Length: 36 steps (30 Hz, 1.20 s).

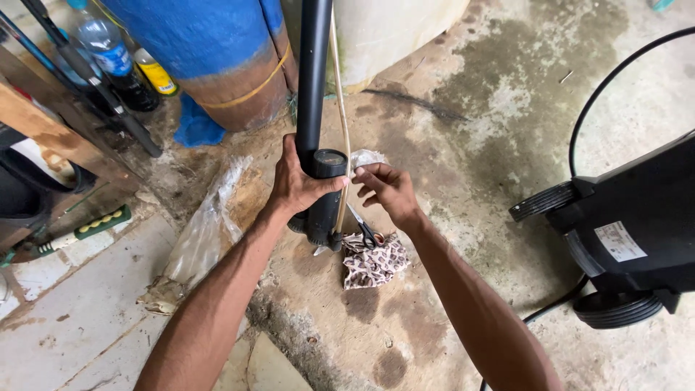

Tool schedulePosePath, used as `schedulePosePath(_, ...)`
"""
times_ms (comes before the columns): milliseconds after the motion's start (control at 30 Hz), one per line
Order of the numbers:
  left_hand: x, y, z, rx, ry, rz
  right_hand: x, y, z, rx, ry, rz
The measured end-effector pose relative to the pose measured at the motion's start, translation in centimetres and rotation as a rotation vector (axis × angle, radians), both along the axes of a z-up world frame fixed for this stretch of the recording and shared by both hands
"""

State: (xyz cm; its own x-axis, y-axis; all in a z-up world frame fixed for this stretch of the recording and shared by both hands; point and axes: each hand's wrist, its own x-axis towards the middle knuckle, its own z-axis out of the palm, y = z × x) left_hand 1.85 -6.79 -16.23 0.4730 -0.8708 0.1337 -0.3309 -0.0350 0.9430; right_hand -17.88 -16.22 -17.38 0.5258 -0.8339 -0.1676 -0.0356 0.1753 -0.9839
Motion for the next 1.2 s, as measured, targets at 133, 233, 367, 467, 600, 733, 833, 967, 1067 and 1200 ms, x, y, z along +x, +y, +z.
schedulePosePath(133,-0.4,1.1,2.8,-0.020,-0.009,0.001,0.5,1.2,2.5,-0.046,-0.079,0.024)
schedulePosePath(233,-0.9,1.9,5.2,-0.058,-0.026,-0.009,0.5,2.6,5.4,-0.113,-0.107,0.031)
schedulePosePath(367,-1.8,3.3,9.0,-0.114,-0.032,-0.029,0.1,3.9,8.4,-0.132,-0.184,0.031)
schedulePosePath(467,-2.2,3.9,11.1,-0.151,-0.028,-0.032,0.1,4.4,10.0,-0.107,-0.257,0.045)
schedulePosePath(600,-2.5,4.2,13.2,-0.179,-0.046,-0.016,-0.3,4.6,11.2,-0.157,-0.372,0.107)
schedulePosePath(733,-2.3,3.9,13.1,-0.229,-0.063,-0.006,-0.2,6.1,14.0,-0.307,-0.367,0.198)
schedulePosePath(833,-3.1,4.5,14.5,-0.293,-0.094,-0.066,-0.1,7.5,15.5,-0.291,-0.367,0.198)
schedulePosePath(967,-3.1,4.9,14.9,-0.279,-0.129,-0.089,-0.6,8.0,15.7,-0.202,-0.420,0.180)
schedulePosePath(1067,-2.8,5.9,15.6,-0.263,-0.145,-0.160,-1.1,7.9,15.4,-0.151,-0.446,0.166)
schedulePosePath(1200,-1.4,6.3,13.2,-0.130,0.112,-0.307,-1.9,8.1,15.9,-0.094,-0.496,0.159)
